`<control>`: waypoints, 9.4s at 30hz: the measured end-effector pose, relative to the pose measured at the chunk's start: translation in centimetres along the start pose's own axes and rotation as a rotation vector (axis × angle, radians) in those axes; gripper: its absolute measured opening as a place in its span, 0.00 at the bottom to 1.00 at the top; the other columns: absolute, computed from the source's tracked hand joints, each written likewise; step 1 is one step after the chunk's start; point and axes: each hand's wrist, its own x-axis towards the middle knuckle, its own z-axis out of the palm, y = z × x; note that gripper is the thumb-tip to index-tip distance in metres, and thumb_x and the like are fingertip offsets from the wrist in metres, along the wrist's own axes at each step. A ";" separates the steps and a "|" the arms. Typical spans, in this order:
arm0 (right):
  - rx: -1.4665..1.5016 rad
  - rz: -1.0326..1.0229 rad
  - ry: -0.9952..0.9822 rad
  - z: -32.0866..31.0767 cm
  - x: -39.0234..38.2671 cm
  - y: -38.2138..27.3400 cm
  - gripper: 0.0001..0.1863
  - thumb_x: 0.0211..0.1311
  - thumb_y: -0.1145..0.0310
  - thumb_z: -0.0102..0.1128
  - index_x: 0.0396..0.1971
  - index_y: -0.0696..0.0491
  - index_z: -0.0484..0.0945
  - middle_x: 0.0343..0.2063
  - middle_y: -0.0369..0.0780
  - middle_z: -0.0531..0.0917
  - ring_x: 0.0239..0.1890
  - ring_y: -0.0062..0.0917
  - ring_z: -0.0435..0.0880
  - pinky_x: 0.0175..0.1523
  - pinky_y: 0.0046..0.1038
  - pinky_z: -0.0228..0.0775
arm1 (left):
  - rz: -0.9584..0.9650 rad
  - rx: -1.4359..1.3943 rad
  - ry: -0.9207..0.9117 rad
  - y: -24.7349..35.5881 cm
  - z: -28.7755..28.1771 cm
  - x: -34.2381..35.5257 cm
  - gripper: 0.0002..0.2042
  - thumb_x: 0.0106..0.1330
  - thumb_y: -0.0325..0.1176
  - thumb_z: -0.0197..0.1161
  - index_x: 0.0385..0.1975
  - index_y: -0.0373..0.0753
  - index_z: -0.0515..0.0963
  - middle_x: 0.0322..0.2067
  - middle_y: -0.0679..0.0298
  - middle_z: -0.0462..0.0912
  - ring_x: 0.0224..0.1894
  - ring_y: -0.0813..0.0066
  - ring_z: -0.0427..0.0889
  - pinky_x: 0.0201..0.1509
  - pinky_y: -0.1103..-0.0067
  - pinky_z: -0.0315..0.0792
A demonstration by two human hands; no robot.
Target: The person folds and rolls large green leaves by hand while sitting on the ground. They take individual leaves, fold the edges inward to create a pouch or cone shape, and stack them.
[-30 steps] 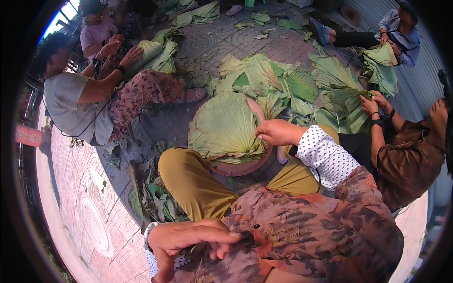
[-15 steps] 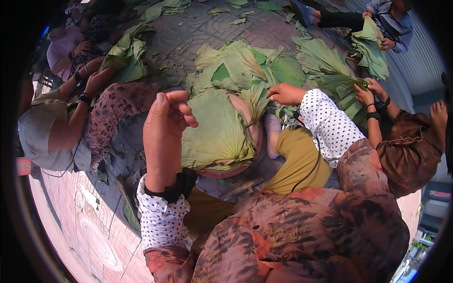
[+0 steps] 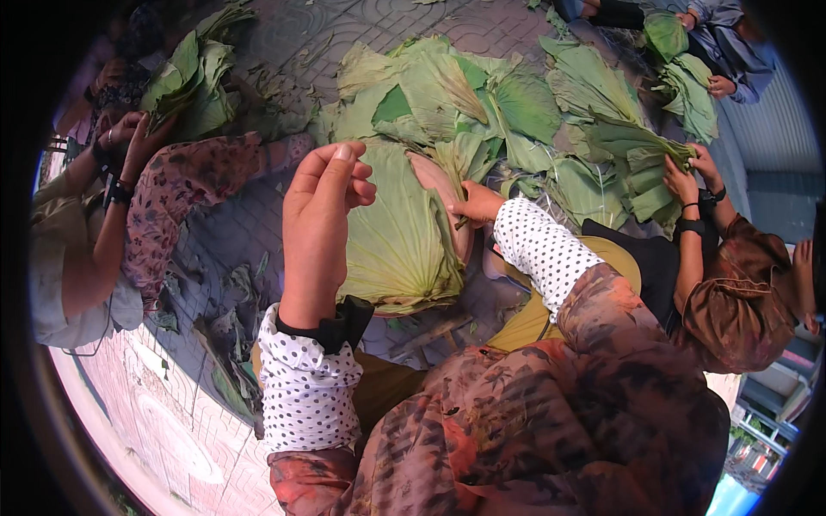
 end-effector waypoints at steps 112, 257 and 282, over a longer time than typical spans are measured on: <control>1.159 -0.506 -0.411 -1.7 -29.3 -24.2 0.16 0.71 0.71 0.55 0.54 0.60 0.75 0.49 0.44 0.84 0.51 0.29 0.84 0.59 0.32 0.76 | 0.062 -0.618 0.138 5.9 -1.9 -9.0 0.13 0.72 0.30 0.62 0.53 0.36 0.74 0.50 0.60 0.83 0.51 0.67 0.83 0.56 0.69 0.78; -0.144 -0.766 0.203 4.5 -9.1 -7.4 0.17 0.65 0.67 0.53 0.49 0.57 0.83 0.49 0.50 0.84 0.53 0.45 0.81 0.61 0.38 0.71 | 0.048 -0.573 0.381 0.9 -6.2 -1.3 0.21 0.76 0.51 0.52 0.49 0.36 0.76 0.51 0.57 0.81 0.54 0.61 0.78 0.58 0.65 0.71; -0.113 0.214 0.312 -8.0 12.6 7.6 0.34 0.64 0.52 0.57 0.72 0.37 0.66 0.78 0.51 0.45 0.79 0.46 0.46 0.79 0.40 0.36 | -0.063 -0.454 0.209 -2.4 -1.8 5.5 0.23 0.77 0.50 0.52 0.55 0.35 0.75 0.54 0.56 0.81 0.53 0.64 0.81 0.54 0.68 0.76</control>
